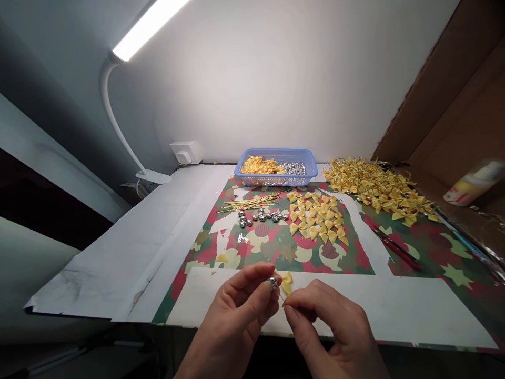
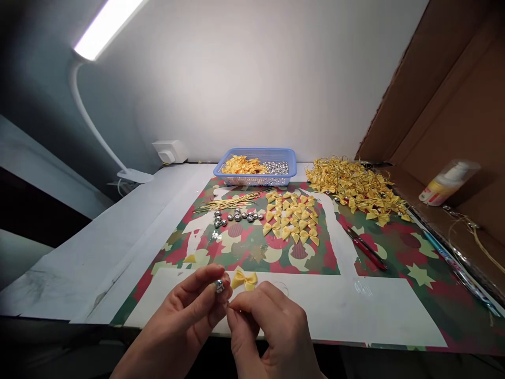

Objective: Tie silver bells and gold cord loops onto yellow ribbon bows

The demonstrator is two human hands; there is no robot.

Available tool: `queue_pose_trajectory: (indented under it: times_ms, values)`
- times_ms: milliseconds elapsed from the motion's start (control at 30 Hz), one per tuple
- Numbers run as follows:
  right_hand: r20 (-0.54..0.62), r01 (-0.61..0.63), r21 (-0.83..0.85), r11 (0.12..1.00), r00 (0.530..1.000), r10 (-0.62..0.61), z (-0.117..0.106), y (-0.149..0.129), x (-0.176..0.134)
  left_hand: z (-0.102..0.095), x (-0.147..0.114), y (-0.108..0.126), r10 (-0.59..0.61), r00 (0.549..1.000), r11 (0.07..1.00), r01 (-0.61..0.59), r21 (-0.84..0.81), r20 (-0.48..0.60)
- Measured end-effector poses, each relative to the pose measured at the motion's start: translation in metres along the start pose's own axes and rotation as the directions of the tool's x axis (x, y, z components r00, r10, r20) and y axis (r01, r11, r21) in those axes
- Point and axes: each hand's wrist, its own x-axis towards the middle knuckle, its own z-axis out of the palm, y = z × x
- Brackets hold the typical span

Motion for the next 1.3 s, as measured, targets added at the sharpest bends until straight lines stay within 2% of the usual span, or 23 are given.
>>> queue_pose_trajectory:
  times_ms: [67,200,367,533,633,733,800,900,967,1067,1133,1167,1233,1300]
  values:
    - [0.014,-0.002,-0.013,1.0,1.0,0.003,0.0,-0.001,0.0,-0.003,-0.001,-0.003,-0.011,1.0,1.0,0.011,-0.022,-0.008]
    - [0.035,-0.036,-0.026,0.999,0.999,0.036,0.001,-0.002,-0.001,-0.009,0.001,-0.006,0.015,0.999,1.0,-0.014,-0.02,0.044]
    - [0.01,-0.079,-0.032,0.996,0.997,0.079,0.004,-0.004,-0.004,-0.015,0.004,-0.007,0.078,0.992,0.992,-0.088,0.092,0.103]
    - [0.03,-0.051,0.022,0.998,0.998,0.051,0.005,0.001,-0.007,-0.015,-0.001,-0.009,0.17,0.984,0.962,-0.177,0.207,0.054]
    - [0.065,-0.167,0.097,0.981,0.985,0.161,0.005,0.003,-0.01,-0.015,-0.006,-0.013,0.232,0.97,0.935,-0.244,0.259,0.079]
    - [0.11,-0.341,0.201,0.918,0.939,0.325,0.006,0.0,-0.013,-0.019,-0.008,-0.019,0.388,0.913,0.83,-0.404,0.384,0.124]
    - [0.117,-0.41,0.234,0.881,0.912,0.394,0.006,-0.002,-0.014,-0.024,-0.008,-0.024,0.508,0.835,0.683,-0.539,0.494,0.21]
    - [0.106,-0.42,0.219,0.881,0.908,0.406,0.005,-0.001,-0.017,-0.033,-0.004,-0.032,0.587,0.701,0.427,-0.693,0.581,0.405]
    - [0.075,-0.357,0.17,0.918,0.934,0.349,0.004,0.004,-0.018,-0.037,-0.002,-0.037,0.594,0.648,0.328,-0.736,0.592,0.477]
    - [-0.023,-0.208,0.064,0.976,0.977,0.21,0.0,0.013,-0.017,-0.04,0.001,-0.042,0.599,0.608,0.253,-0.761,0.597,0.521]
    - [-0.128,-0.146,0.029,0.989,0.981,0.148,-0.004,0.014,-0.014,-0.042,0.004,-0.041,0.598,0.601,0.208,-0.755,0.621,0.53]
    - [-0.184,-0.15,0.041,0.988,0.97,0.155,-0.008,0.012,-0.012,-0.043,0.005,-0.04,0.594,0.605,0.192,-0.747,0.637,0.53]
    - [-0.271,-0.229,0.174,0.958,0.924,0.27,-0.016,0.003,-0.005,-0.045,0.009,-0.036,0.581,0.626,0.184,-0.724,0.665,0.52]
    - [-0.294,-0.296,0.395,0.87,0.856,0.425,-0.027,-0.013,0.003,-0.046,0.014,-0.034,0.568,0.655,0.189,-0.692,0.696,0.497]
